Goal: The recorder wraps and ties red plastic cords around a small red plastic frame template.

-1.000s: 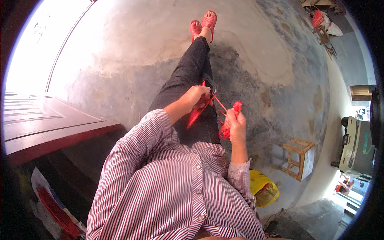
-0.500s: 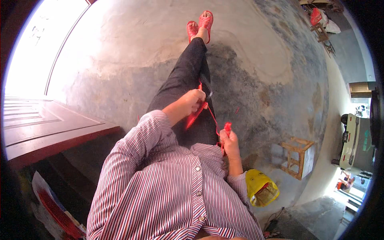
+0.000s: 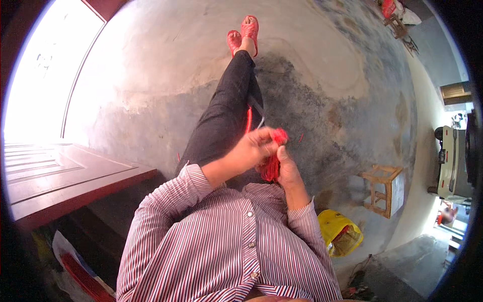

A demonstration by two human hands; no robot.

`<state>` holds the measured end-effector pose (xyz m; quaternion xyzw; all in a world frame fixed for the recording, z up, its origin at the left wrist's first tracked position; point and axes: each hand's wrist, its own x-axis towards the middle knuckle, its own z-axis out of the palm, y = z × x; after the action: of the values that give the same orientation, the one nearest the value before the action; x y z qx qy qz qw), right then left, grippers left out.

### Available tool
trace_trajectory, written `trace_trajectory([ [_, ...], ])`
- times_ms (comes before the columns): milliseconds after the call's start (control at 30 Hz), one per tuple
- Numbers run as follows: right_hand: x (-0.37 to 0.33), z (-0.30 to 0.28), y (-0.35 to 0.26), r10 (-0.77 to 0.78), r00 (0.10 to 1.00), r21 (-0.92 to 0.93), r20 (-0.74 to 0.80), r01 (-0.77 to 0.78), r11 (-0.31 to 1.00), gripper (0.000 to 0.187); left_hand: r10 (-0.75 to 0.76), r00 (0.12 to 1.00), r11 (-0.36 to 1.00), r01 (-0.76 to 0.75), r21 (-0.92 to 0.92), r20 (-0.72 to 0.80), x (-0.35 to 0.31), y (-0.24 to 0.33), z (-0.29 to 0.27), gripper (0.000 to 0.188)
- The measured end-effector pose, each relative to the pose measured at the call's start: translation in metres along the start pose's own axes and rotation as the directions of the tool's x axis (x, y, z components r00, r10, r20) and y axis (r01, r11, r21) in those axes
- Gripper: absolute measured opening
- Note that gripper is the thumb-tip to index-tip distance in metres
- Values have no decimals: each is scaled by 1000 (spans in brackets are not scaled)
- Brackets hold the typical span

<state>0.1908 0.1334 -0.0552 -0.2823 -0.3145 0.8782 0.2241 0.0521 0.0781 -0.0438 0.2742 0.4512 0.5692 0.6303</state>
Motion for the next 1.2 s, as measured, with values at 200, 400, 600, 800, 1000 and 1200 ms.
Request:
trace_trajectory([
  [200, 47, -46, -25, 20, 986, -196, 164, 13, 981, 25, 464, 876, 862, -412, 294, -133, 35, 48, -62, 14],
  [400, 89, -39, -9, -436, 848, -921, 302, 377, 96, 37, 341, 940, 132, -57, 990, 9, 54, 0, -74, 30],
  [600, 63, -51, -13, -560, 789, -938, 254, 342, 57, 21, 703, 698, 104, -290, 951, 136, 39, -20, -62, 27],
  [800, -33, -17, -62, -503, 795, -220, 340, 587, 779, 22, 252, 956, 605, -34, 796, -151, 24, -26, -58, 28],
  [1000, -114, 54, -47, -119, 836, 50, 535, 110, 993, 28, 290, 947, 720, -120, 683, -139, 24, -35, -58, 34],
  [1200, -118, 89, -62, -2, 609, 36, 793, -43, 998, 33, 219, 967, 801, -102, 590, -131, 26, -41, -63, 34],
])
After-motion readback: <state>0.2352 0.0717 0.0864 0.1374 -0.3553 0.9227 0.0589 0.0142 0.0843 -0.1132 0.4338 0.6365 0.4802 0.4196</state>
